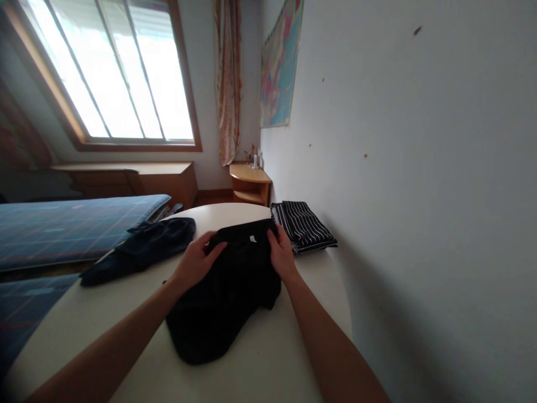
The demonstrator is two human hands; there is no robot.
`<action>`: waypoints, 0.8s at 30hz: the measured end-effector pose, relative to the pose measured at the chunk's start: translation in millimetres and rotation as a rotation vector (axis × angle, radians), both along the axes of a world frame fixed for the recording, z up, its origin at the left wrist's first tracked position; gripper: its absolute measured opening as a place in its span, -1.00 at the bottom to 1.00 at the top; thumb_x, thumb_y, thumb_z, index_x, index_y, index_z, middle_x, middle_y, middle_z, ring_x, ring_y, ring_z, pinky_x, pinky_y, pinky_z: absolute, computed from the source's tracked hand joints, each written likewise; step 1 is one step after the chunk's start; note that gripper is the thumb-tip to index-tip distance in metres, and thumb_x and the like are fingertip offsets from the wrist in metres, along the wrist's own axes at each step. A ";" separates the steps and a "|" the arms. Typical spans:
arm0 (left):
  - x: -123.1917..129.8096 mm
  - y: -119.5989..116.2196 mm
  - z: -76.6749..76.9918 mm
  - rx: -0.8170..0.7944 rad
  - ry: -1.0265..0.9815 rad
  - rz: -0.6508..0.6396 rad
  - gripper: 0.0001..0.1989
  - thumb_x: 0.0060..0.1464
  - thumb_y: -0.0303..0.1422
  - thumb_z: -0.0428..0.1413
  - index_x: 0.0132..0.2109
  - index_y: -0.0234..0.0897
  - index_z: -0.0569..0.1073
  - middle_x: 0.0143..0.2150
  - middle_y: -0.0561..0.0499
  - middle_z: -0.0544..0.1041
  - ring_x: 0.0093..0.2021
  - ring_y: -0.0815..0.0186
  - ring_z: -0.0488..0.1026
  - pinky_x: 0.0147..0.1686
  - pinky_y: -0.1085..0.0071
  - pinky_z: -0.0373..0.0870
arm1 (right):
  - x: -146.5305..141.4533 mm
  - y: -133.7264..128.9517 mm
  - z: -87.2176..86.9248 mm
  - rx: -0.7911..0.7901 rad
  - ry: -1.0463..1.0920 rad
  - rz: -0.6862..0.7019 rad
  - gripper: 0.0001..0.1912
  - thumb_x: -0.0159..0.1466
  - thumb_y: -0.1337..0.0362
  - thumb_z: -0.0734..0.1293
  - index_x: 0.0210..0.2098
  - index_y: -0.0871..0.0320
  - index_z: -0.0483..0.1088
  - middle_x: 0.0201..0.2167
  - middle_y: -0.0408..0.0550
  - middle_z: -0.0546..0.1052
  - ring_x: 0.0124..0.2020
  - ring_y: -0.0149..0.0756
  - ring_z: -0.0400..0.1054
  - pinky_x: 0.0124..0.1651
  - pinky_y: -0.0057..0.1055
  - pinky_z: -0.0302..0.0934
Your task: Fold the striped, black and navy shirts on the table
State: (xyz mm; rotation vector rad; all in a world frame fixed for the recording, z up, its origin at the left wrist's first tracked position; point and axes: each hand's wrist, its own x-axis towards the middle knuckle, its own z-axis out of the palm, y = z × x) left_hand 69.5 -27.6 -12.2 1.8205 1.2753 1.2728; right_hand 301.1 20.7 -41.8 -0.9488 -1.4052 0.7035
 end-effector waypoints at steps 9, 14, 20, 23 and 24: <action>-3.0 -6.8 13.6 0.195 0.268 0.039 -0.72 0.20 -0.16 0.11 -0.04 -0.19 0.51 -0.18 -0.01 0.62 -0.20 0.19 0.53 -0.11 0.35 0.40 | -2.7 -16.6 9.3 0.095 -0.061 -0.021 -0.37 0.16 0.01 0.44 0.15 0.03 0.25 0.08 0.03 0.44 0.06 -0.14 0.36 0.15 -0.15 0.25; -1.8 -5.8 12.4 0.192 0.288 0.056 -0.72 0.24 -0.18 0.06 -0.01 -0.18 0.48 -0.16 0.00 0.63 -0.18 0.18 0.55 -0.12 0.34 0.42 | 0.1 -18.8 9.5 0.166 -0.279 -0.004 -0.31 0.10 0.05 0.50 0.16 0.02 0.27 0.12 0.02 0.40 0.12 -0.08 0.31 0.21 -0.09 0.17; -3.4 -5.6 9.8 0.249 0.358 -0.002 -0.78 0.25 -0.22 0.07 -0.03 -0.15 0.50 -0.14 0.03 0.63 -0.16 0.22 0.56 -0.11 0.36 0.41 | 3.1 -18.9 12.8 0.355 -0.603 -0.040 -0.62 0.15 0.09 0.49 -0.07 0.01 0.45 -0.20 -0.04 0.53 -0.07 -0.07 0.36 0.11 -0.05 0.13; -3.5 -5.2 8.4 0.273 0.400 -0.022 -0.79 0.26 -0.23 0.07 -0.03 -0.15 0.49 -0.15 0.03 0.63 -0.16 0.22 0.56 -0.12 0.37 0.41 | 4.7 -20.4 15.3 0.399 -0.657 -0.005 -0.77 0.17 0.08 0.47 -0.28 0.04 0.46 -0.35 -0.08 0.52 -0.18 -0.11 0.37 0.06 -0.07 0.13; -3.1 -5.0 7.7 0.278 0.418 -0.026 -0.79 0.26 -0.23 0.07 -0.03 -0.15 0.49 -0.15 0.03 0.63 -0.16 0.22 0.56 -0.12 0.37 0.41 | 4.5 -21.8 16.1 0.407 -0.659 0.020 -0.78 0.20 0.07 0.45 -0.27 0.05 0.45 -0.34 -0.08 0.53 -0.19 -0.12 0.38 0.09 -0.06 0.11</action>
